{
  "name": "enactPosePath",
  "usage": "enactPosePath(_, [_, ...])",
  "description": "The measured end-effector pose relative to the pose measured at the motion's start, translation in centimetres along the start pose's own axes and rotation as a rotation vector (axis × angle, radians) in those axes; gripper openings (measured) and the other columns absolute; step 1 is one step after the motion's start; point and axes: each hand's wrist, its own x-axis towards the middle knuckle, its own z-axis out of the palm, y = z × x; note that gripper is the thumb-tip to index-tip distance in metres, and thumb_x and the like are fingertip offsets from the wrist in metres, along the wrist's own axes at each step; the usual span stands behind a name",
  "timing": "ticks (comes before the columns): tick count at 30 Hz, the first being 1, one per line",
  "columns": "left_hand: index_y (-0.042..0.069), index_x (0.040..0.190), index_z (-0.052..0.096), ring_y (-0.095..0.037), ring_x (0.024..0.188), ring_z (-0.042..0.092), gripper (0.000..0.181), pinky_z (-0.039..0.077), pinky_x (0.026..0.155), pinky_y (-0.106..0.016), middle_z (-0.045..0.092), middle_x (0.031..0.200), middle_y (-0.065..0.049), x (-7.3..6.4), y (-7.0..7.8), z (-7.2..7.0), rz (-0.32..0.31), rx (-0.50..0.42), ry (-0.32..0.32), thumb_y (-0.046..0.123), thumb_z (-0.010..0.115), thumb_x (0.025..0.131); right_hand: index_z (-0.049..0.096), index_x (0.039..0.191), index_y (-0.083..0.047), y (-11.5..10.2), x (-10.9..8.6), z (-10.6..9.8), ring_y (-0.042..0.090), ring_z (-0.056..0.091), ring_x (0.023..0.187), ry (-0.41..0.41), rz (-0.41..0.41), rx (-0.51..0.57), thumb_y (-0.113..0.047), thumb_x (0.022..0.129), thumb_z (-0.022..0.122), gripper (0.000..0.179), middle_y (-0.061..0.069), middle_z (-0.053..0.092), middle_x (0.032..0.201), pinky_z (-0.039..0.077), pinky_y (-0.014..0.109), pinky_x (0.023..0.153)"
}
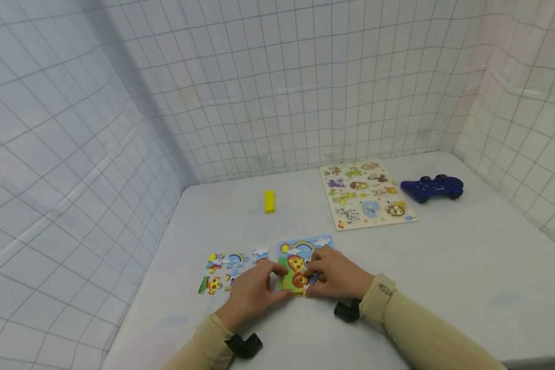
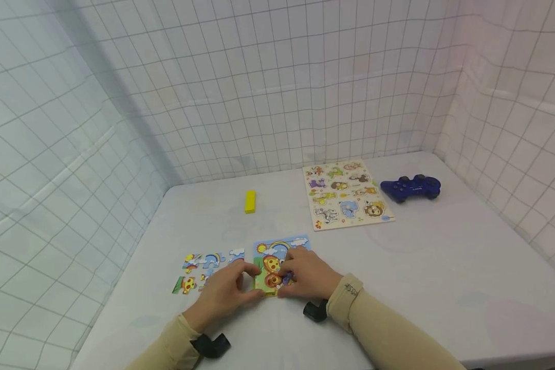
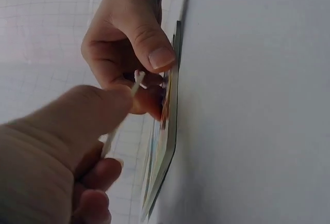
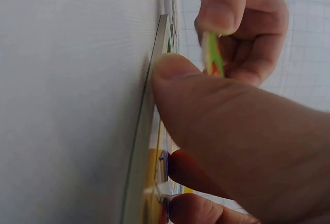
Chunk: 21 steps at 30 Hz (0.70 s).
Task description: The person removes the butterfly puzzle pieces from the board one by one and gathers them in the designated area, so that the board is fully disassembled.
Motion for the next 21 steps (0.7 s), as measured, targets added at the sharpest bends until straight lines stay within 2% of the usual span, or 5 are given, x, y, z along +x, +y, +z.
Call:
enactPosePath(3, [0.029, 0.113, 0.066, 0.004, 0.067, 0.046, 0.042, 0.037, 0.053, -0.017, 0.062, 0.093, 0.016, -1.0, 0.0, -1.4, -0.013, -0.001, -0.02, 0.04, 0.09, 0.079, 0.078, 0.103, -0.022, 0.0, 0.0, 0.0, 0.008, 0.046, 0.094, -0.015, 0.018, 0.005, -0.047, 0.082, 0.086, 0.033, -0.01, 0.056, 0.102, 0.043, 0.026, 0.079])
enactPosePath(7, [0.031, 0.11, 0.067, 0.004, 0.066, 0.045, 0.042, 0.037, 0.054, -0.018, 0.066, 0.094, 0.017, -3.6, -0.7, -4.0, -0.072, 0.008, -0.019, 0.037, 0.092, 0.076, 0.078, 0.105, -0.024, 0.0, -0.1, -0.1, 0.008, 0.046, 0.095, -0.032, 0.04, 0.007, -0.048, 0.083, 0.085, 0.033, -0.011, 0.056, 0.103, 0.044, 0.027, 0.081])
enactPosePath(14, [0.03, 0.107, 0.068, 0.007, 0.067, 0.045, 0.042, 0.037, 0.054, -0.019, 0.067, 0.094, 0.02, -9.3, -5.6, -8.4, -0.103, 0.066, 0.038, 0.029, 0.094, 0.073, 0.079, 0.107, -0.023, -0.3, -0.3, -0.2, 0.009, 0.045, 0.094, -0.032, 0.054, 0.024, -0.044, 0.082, 0.086, 0.033, -0.01, 0.055, 0.102, 0.042, 0.027, 0.08])
enactPosePath(17, [0.029, 0.107, 0.068, 0.006, 0.069, 0.047, 0.041, 0.038, 0.055, -0.02, 0.067, 0.095, 0.02, -11.0, -7.5, -9.9, -0.154, 0.062, 0.011, 0.031, 0.093, 0.075, 0.079, 0.107, -0.023, -0.3, -0.2, -0.3, 0.009, 0.045, 0.094, -0.031, 0.051, 0.022, -0.043, 0.083, 0.086, 0.033, -0.01, 0.055, 0.101, 0.042, 0.027, 0.08])
enactPosePath(21, [0.027, 0.109, 0.068, 0.005, 0.07, 0.047, 0.036, 0.039, 0.057, -0.021, 0.066, 0.098, 0.018, -12.2, -9.1, -11.2, -0.206, 0.043, -0.069, 0.037, 0.088, 0.081, 0.079, 0.107, -0.022, -0.4, -0.2, -0.2, 0.009, 0.046, 0.094, -0.03, 0.045, 0.024, -0.043, 0.082, 0.087, 0.033, -0.009, 0.056, 0.101, 0.043, 0.027, 0.08])
